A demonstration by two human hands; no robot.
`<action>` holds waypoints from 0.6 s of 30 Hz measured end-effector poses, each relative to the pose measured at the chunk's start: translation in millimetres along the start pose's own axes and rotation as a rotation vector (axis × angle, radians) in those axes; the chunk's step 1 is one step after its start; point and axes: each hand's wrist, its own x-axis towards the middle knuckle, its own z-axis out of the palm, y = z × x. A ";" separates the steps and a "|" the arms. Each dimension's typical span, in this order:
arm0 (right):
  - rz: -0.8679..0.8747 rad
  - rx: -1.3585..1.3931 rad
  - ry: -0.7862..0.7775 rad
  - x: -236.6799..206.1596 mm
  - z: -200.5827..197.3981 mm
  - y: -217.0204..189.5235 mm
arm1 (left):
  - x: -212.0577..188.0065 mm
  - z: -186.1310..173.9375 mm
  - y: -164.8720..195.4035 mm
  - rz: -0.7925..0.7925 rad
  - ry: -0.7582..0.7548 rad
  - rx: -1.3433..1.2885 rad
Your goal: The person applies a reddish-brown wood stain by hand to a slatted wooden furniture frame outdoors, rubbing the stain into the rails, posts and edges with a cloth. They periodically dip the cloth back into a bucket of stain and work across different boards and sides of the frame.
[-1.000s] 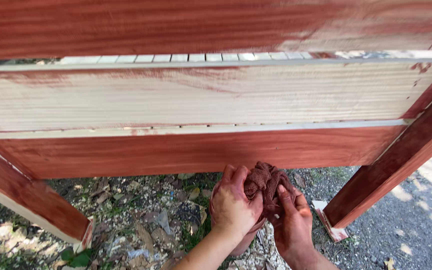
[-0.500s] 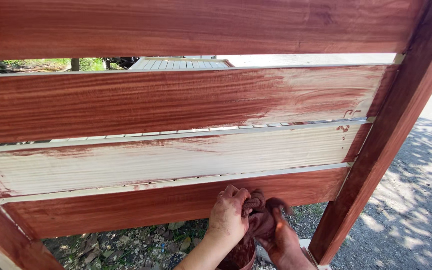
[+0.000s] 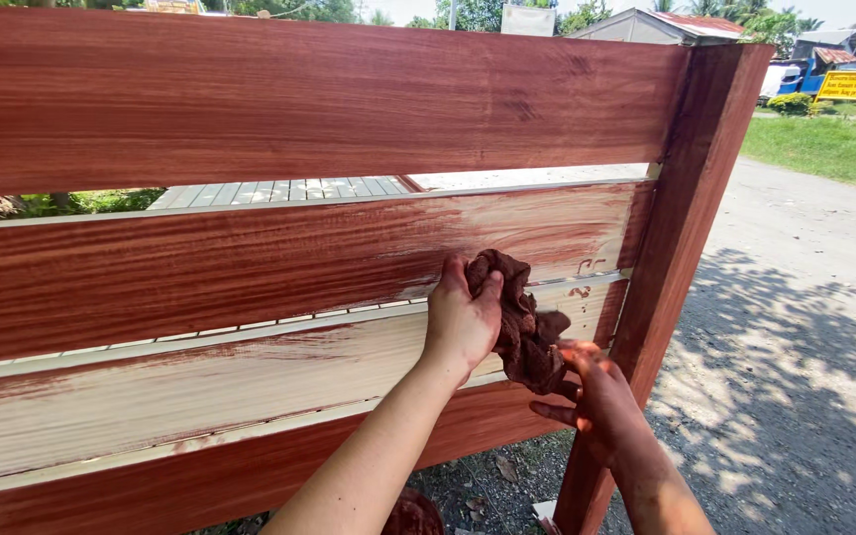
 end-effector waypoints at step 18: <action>0.228 0.737 -0.015 1.7 -54.7 80.6 | -83.5 91.4 19.0 -0.945 -0.374 -1.209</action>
